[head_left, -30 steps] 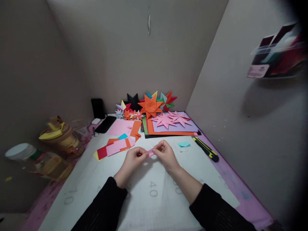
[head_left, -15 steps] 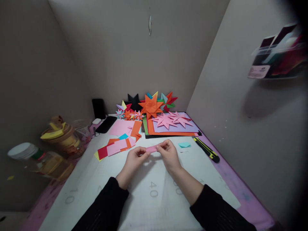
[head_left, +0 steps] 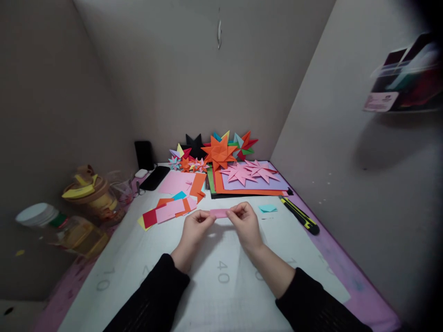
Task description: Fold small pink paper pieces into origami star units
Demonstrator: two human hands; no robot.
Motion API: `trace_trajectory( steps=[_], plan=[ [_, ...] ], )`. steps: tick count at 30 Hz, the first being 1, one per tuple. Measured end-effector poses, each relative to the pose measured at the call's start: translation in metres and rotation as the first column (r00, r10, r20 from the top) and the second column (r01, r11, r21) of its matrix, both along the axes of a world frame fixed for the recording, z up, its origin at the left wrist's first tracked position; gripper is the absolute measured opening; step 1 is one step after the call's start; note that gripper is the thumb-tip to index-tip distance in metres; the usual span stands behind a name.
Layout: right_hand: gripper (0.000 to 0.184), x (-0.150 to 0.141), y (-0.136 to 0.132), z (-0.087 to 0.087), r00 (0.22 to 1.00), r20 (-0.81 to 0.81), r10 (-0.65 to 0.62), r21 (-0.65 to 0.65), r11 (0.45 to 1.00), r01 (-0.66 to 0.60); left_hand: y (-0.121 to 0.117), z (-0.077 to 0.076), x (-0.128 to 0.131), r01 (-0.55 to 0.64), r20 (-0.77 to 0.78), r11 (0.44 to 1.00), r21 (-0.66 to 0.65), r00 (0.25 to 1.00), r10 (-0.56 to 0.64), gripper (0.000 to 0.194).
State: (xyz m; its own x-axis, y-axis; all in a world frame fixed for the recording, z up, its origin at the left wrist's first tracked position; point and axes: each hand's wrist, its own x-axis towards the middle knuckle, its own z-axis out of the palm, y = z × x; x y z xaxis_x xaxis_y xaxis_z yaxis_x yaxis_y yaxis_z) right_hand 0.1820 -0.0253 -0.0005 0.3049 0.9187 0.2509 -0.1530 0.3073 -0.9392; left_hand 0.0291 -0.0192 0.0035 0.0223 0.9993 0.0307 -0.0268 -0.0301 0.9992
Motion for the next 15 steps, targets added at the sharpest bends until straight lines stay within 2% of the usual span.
trace_trajectory(
  steps=[5,15],
  plan=[
    [0.023,-0.0003,-0.0012,0.0013,1.0,-0.021,0.022,-0.001,1.0,-0.022,0.0013,-0.0024,-0.0009,-0.019,0.064,1.0,-0.006,0.998,0.019,0.02],
    [0.023,-0.0002,-0.0025,0.001,0.999,-0.013,0.035,-0.002,0.999,-0.035,0.0021,-0.0028,-0.0012,-0.028,0.099,0.999,-0.025,0.995,0.03,0.022]
  ],
)
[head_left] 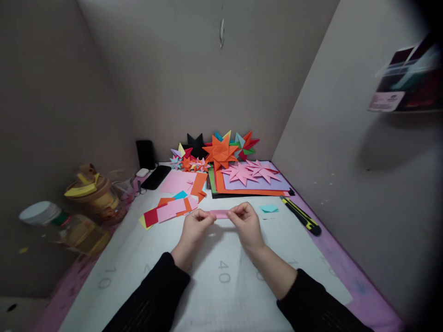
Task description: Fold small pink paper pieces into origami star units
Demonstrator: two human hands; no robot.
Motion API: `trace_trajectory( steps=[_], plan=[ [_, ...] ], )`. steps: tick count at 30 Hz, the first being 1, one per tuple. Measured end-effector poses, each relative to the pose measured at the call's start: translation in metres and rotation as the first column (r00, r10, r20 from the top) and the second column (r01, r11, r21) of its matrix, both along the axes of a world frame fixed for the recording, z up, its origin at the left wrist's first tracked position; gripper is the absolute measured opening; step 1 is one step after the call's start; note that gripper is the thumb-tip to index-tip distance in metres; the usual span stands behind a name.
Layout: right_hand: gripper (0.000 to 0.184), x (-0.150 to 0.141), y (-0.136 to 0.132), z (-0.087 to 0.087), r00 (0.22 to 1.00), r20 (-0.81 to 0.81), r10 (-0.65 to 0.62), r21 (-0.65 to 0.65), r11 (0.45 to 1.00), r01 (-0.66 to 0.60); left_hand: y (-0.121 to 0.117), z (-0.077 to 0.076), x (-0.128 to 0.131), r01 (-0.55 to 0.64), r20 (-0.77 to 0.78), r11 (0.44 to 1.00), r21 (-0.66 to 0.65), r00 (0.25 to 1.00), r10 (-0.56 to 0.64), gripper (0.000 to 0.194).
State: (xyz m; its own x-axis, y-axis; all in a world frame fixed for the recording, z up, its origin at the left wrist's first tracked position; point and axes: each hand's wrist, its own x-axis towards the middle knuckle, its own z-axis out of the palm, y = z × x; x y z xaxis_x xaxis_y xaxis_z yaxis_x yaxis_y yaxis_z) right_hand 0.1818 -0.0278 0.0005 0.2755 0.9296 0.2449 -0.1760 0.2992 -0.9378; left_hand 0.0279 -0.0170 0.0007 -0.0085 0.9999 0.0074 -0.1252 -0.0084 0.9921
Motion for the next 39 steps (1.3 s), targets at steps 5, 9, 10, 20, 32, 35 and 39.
trace_trajectory(
  steps=[5,9,10,20,32,35,39],
  plan=[
    [0.024,0.0,-0.0001,0.0017,1.0,0.001,-0.002,-0.002,1.0,0.002,-0.0005,0.0012,0.0003,0.005,0.021,1.0,-0.01,1.0,-0.004,0.024],
    [0.024,-0.0001,0.0001,0.0014,1.0,-0.01,-0.003,0.003,1.0,0.003,-0.0009,0.0035,0.0003,0.007,0.035,1.0,-0.023,0.999,-0.006,0.023],
    [0.024,-0.0001,-0.0001,0.0015,1.0,-0.009,-0.002,0.004,1.0,0.002,-0.0009,0.004,0.0004,0.01,0.041,1.0,-0.026,0.999,-0.009,0.023],
    [0.025,-0.0008,-0.0037,0.0058,1.0,-0.003,0.002,0.001,1.0,-0.002,-0.001,0.0038,0.001,0.034,0.052,0.999,-0.022,0.998,-0.032,0.024],
    [0.024,0.0002,-0.0029,0.0072,0.999,0.046,-0.018,0.014,1.0,0.017,-0.0011,0.0082,0.0038,0.095,0.107,0.995,-0.034,0.99,-0.091,0.035],
    [0.023,0.0014,-0.0009,0.0064,0.997,0.07,-0.031,0.023,0.999,0.03,-0.0023,0.0083,0.0033,0.121,-0.053,0.993,0.014,0.991,-0.12,0.032],
    [0.025,0.0024,0.0006,0.0058,0.998,0.061,-0.024,0.032,0.999,0.022,-0.0054,0.0057,0.0027,0.164,-0.297,0.975,0.151,0.948,-0.113,0.02]
  ],
)
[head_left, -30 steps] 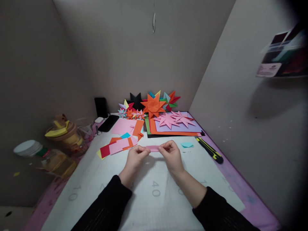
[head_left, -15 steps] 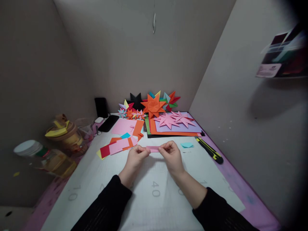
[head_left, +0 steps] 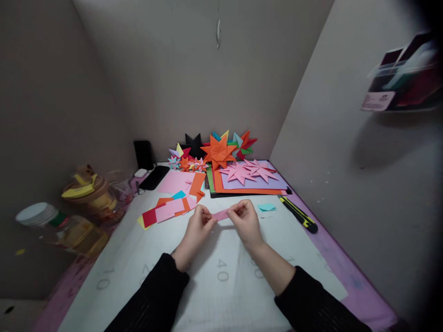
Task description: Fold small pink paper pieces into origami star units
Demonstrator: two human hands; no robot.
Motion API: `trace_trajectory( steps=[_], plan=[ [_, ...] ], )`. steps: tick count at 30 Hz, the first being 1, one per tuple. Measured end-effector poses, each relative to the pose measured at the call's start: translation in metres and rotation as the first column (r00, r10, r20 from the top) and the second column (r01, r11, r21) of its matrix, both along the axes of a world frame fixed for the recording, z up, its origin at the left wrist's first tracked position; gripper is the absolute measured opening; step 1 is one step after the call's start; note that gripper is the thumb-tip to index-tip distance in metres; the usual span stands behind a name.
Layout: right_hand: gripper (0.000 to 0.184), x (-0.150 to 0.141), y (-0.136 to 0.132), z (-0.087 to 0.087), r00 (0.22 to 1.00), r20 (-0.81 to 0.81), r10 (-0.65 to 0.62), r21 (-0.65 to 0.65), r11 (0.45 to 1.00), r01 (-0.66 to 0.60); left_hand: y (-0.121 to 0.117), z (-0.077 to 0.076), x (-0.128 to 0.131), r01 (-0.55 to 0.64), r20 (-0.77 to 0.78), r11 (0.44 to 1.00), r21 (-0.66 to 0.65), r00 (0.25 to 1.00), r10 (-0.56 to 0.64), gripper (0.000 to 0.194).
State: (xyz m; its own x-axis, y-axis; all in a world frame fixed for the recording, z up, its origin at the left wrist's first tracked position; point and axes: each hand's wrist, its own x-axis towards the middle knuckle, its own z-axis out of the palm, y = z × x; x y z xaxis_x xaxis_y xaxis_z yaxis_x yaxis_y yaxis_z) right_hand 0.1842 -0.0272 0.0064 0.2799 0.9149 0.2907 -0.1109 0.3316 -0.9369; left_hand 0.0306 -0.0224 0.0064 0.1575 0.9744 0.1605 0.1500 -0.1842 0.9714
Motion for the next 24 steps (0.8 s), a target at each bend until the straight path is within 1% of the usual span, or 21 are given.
trace_trajectory(
  steps=[3,5,7,8,10,11,14,17,20,24],
  plan=[
    [0.024,-0.002,0.0,0.0,1.0,0.013,-0.005,0.005,1.0,0.005,-0.001,-0.003,0.001,-0.01,-0.135,0.992,0.124,0.99,0.027,0.012],
    [0.024,-0.004,-0.001,0.0,1.0,-0.003,-0.002,0.017,1.0,0.002,-0.001,-0.004,0.002,-0.044,-0.155,0.986,0.159,0.985,0.069,0.01],
    [0.028,-0.007,-0.001,-0.003,1.0,-0.029,0.009,0.023,1.0,-0.009,0.0,-0.006,0.004,-0.112,-0.122,0.98,0.163,0.984,0.133,0.012],
    [0.034,-0.009,-0.001,-0.005,0.999,-0.028,0.019,0.014,1.0,-0.019,0.001,-0.006,0.005,-0.151,-0.093,0.977,0.152,0.982,0.166,0.014],
    [0.045,-0.012,0.0,-0.01,0.998,0.02,0.062,-0.048,0.997,-0.061,0.001,-0.007,0.006,-0.212,-0.035,0.972,0.105,0.976,0.217,0.017],
    [0.045,-0.014,0.0,-0.012,0.994,0.059,0.096,-0.093,0.992,-0.09,0.001,-0.006,0.007,-0.236,-0.017,0.968,0.081,0.971,0.238,0.019],
    [0.029,-0.019,0.001,-0.014,0.974,0.144,0.174,-0.191,0.971,-0.145,-0.003,-0.004,0.01,-0.282,-0.004,0.958,0.053,0.959,0.283,0.024],
    [0.018,-0.023,0.0,-0.011,0.972,0.175,0.157,-0.199,0.973,-0.121,-0.007,-0.003,0.014,-0.291,0.024,0.956,0.043,0.957,0.29,0.026],
    [0.019,-0.024,0.0,-0.007,0.975,0.179,0.132,-0.193,0.976,-0.097,-0.008,-0.004,0.017,-0.294,0.049,0.955,0.032,0.955,0.292,0.026],
    [0.02,-0.025,0.0,-0.008,0.982,0.155,0.104,-0.188,0.979,-0.074,-0.007,-0.007,0.017,-0.304,0.038,0.952,0.047,0.953,0.302,0.026]
  ],
)
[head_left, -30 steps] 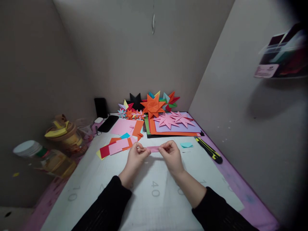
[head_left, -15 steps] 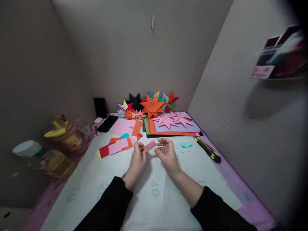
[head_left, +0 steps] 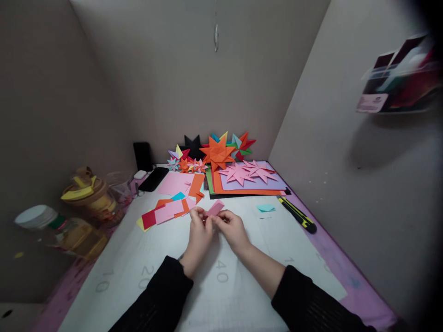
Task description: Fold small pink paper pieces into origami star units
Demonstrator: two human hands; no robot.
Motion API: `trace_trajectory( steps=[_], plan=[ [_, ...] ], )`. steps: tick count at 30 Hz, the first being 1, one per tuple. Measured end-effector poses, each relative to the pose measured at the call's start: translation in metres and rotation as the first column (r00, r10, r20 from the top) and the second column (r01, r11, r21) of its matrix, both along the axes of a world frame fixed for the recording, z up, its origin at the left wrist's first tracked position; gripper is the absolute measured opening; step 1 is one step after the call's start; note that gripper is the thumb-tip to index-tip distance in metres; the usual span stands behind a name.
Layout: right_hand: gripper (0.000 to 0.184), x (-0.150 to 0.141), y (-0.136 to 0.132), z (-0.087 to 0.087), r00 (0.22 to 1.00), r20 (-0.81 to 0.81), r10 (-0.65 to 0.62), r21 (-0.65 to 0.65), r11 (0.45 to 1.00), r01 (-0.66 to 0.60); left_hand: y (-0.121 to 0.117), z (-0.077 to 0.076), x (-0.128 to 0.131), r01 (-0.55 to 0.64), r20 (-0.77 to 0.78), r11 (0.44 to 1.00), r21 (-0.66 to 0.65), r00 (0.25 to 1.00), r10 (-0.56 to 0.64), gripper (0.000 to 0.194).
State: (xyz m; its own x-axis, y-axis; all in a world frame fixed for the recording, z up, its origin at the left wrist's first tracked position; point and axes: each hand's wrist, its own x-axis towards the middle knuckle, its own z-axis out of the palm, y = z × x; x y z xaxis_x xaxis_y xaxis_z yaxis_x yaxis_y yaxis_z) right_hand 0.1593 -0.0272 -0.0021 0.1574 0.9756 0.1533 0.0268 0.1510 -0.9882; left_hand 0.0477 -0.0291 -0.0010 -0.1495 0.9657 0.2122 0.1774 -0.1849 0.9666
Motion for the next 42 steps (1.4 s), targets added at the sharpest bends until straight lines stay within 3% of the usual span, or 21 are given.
trace_trajectory(
  steps=[4,11,20,22,26,29,32,36,39,42],
  plan=[
    [0.023,0.0,0.0,-0.002,0.999,-0.008,-0.047,0.007,0.999,0.047,0.0,0.002,0.001,-0.019,-0.047,1.0,0.008,0.999,0.02,0.024],
    [0.021,0.003,0.002,0.003,0.995,-0.095,-0.003,0.023,1.0,0.005,-0.003,0.007,0.006,0.018,-0.096,1.0,-0.016,0.995,-0.019,0.023],
    [0.021,0.03,0.024,-0.007,0.951,-0.255,-0.174,0.018,0.983,0.185,0.004,-0.006,-0.003,0.039,-0.148,0.999,-0.021,0.988,-0.041,0.023],
    [0.021,0.033,0.024,-0.006,0.966,-0.216,-0.141,0.017,0.989,0.148,0.006,-0.008,-0.007,0.036,-0.169,0.999,-0.032,0.985,-0.041,0.023],
    [0.03,0.029,0.021,-0.005,0.993,-0.096,0.064,0.018,0.998,-0.063,0.008,-0.007,-0.013,0.076,-0.237,0.997,-0.01,0.969,-0.076,0.021],
    [0.024,0.024,0.018,-0.005,0.993,0.004,0.121,-0.039,0.992,-0.121,0.008,-0.004,-0.015,0.111,-0.282,0.994,0.023,0.954,-0.1,0.022],
    [0.024,0.022,0.015,-0.005,0.986,0.012,0.164,-0.139,0.977,-0.16,0.01,0.003,-0.017,0.085,-0.222,0.994,0.062,0.973,-0.07,0.026],
    [0.019,0.019,0.011,-0.002,0.957,0.073,0.282,-0.203,0.943,-0.262,0.014,0.01,-0.017,0.082,0.044,0.994,0.067,0.995,-0.085,0.033],
    [0.02,0.016,0.009,0.0,0.965,0.106,0.241,-0.17,0.96,-0.221,0.014,0.008,-0.016,0.169,0.241,0.986,-0.005,0.957,-0.162,0.049],
    [0.023,0.015,0.009,0.001,0.971,0.101,0.217,-0.16,0.967,-0.199,0.013,0.004,-0.013,0.212,0.255,0.973,-0.094,0.95,-0.182,0.057]
  ],
)
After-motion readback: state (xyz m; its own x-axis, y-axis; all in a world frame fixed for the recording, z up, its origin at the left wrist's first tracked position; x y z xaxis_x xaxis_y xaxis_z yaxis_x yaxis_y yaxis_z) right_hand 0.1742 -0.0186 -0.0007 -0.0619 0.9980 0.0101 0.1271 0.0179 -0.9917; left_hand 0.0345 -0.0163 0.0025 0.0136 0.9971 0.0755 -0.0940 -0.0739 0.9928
